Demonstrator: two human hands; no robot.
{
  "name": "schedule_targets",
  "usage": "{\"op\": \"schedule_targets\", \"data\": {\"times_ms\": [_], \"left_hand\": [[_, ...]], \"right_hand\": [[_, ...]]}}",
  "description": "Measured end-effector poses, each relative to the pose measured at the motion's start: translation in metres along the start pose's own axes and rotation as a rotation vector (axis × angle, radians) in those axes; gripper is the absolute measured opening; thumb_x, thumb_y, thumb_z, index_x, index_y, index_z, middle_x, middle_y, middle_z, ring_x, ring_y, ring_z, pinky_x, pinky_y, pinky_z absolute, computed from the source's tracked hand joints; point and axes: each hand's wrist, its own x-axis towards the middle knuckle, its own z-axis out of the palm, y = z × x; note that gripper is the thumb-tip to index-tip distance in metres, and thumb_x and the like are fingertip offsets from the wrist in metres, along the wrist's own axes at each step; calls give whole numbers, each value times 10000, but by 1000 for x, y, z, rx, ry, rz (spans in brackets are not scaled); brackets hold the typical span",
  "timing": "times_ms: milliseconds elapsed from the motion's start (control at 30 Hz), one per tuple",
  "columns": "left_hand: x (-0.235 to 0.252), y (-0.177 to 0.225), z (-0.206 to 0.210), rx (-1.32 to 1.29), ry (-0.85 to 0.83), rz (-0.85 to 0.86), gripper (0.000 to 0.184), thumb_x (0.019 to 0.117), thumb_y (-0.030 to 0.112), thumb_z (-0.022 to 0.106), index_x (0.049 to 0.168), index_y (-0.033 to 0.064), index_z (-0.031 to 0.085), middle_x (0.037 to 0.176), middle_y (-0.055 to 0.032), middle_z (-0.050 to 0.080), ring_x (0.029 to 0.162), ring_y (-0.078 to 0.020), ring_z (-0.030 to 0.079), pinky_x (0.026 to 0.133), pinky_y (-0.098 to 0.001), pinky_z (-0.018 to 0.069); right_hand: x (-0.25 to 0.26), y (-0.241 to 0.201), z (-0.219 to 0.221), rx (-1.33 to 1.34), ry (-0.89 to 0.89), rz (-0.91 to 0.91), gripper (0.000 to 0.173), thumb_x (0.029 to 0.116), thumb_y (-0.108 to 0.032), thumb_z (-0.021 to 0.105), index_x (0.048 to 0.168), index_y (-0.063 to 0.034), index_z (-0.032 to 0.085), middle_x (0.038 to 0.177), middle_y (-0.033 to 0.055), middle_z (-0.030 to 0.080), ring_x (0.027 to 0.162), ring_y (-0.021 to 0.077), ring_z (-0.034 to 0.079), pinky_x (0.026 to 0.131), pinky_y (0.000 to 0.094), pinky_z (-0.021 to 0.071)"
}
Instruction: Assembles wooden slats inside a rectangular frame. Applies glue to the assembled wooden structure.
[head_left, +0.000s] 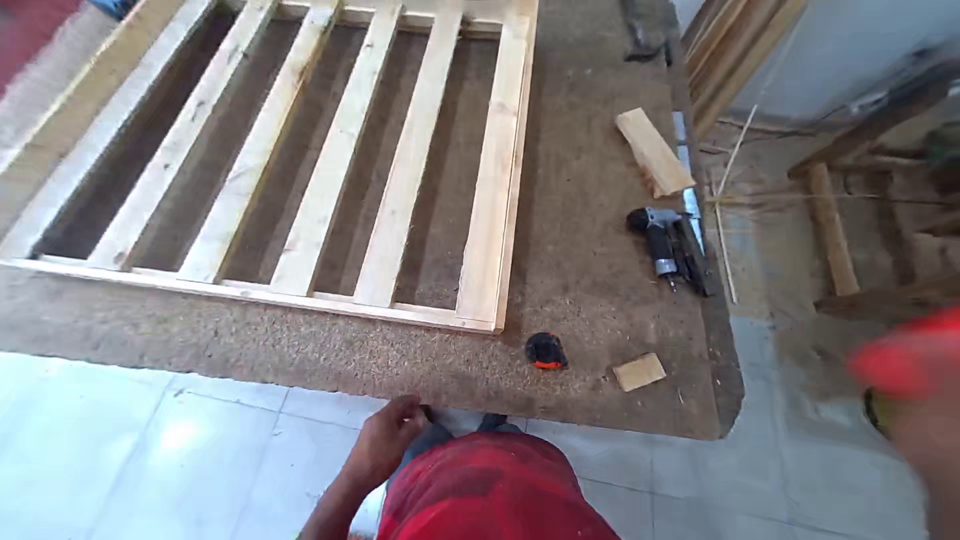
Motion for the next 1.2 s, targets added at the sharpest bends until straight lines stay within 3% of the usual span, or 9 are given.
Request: {"op": "schedule_targets", "data": {"times_ms": [67, 200, 333, 467, 533, 633, 800, 933, 1200], "left_hand": [[-6, -13, -1, 55, -68, 25, 504, 979, 370, 666, 1390, 89, 586, 1172, -34, 740, 1006, -154, 731, 938, -406, 605], [-27, -51, -19, 112, -69, -17, 538, 981, 408, 664, 1407, 91, 576, 1201, -59, 733, 1037, -187, 728, 963, -450, 589], [-55, -101, -52, 161, -20, -79, 539, 986, 403, 663, 1409, 81, 576, 1209, -98, 729, 1057, -225, 727, 974, -479, 581], [-81, -153, -82, 137, 65, -126, 527, 984, 374, 675, 1407, 76, 577, 1194, -107, 735, 1038, -240, 735, 966, -499, 582], [-93, -177, -92, 113, 121, -167, 532, 982, 370, 675, 1413, 76, 572, 1194, -108, 737, 1040, -252, 734, 967, -518, 577], [-112, -212, -101, 65, 143, -198, 545, 974, 362, 682, 1410, 54, 569, 1177, -122, 741, 1027, -278, 736, 952, -548, 576], [-139, -272, -106, 117, 30, -333, 603, 974, 399, 687, 1426, 23, 550, 1197, -164, 734, 1103, -329, 716, 1011, -589, 534], [-146, -302, -105, 214, 9, -412, 632, 977, 423, 665, 1437, 7, 542, 1203, -187, 731, 1161, -362, 690, 1050, -608, 493], [-162, -303, -78, 93, 85, -445, 622, 993, 409, 650, 1431, -17, 535, 1227, -221, 712, 1192, -394, 668, 1070, -614, 474]], "right_hand": [[-37, 16, 61, -271, -398, 119, 551, 799, -211, 887, 1271, -35, 663, 1098, 220, 703, 989, 362, 696, 888, 618, 562], [-85, -11, 124, -308, -786, 60, 601, 793, -445, 833, 1307, -176, 677, 1156, 86, 720, 1032, 244, 705, 902, 537, 589], [-88, -120, 104, -283, -601, -268, 559, 747, -397, 889, 1244, -244, 683, 1047, 29, 718, 899, 211, 700, 760, 532, 600], [-73, -185, 115, 352, -280, -542, 745, 752, -425, 879, 1345, -114, 551, 1189, 1, 674, 1057, 117, 677, 898, 353, 613], [-70, -188, 165, 571, -206, -454, 851, 753, -374, 898, 1408, -80, 443, 1187, 19, 663, 1065, 132, 684, 918, 378, 620], [-82, -189, 232, 394, -309, -217, 671, 680, -262, 909, 1235, -33, 609, 968, 105, 735, 837, 226, 742, 749, 478, 650], [-96, -210, 295, 675, -331, -294, 669, 732, -205, 889, 1275, -13, 550, 1061, 103, 712, 971, 213, 723, 861, 438, 635], [-71, -205, 324, 481, -433, -233, 676, 623, -88, 927, 1220, -7, 620, 1089, 109, 740, 1020, 204, 730, 912, 433, 632], [-44, -187, 349, 278, -582, -240, 605, 655, -144, 947, 1175, -24, 661, 1049, 86, 757, 983, 171, 742, 907, 408, 633]]}}
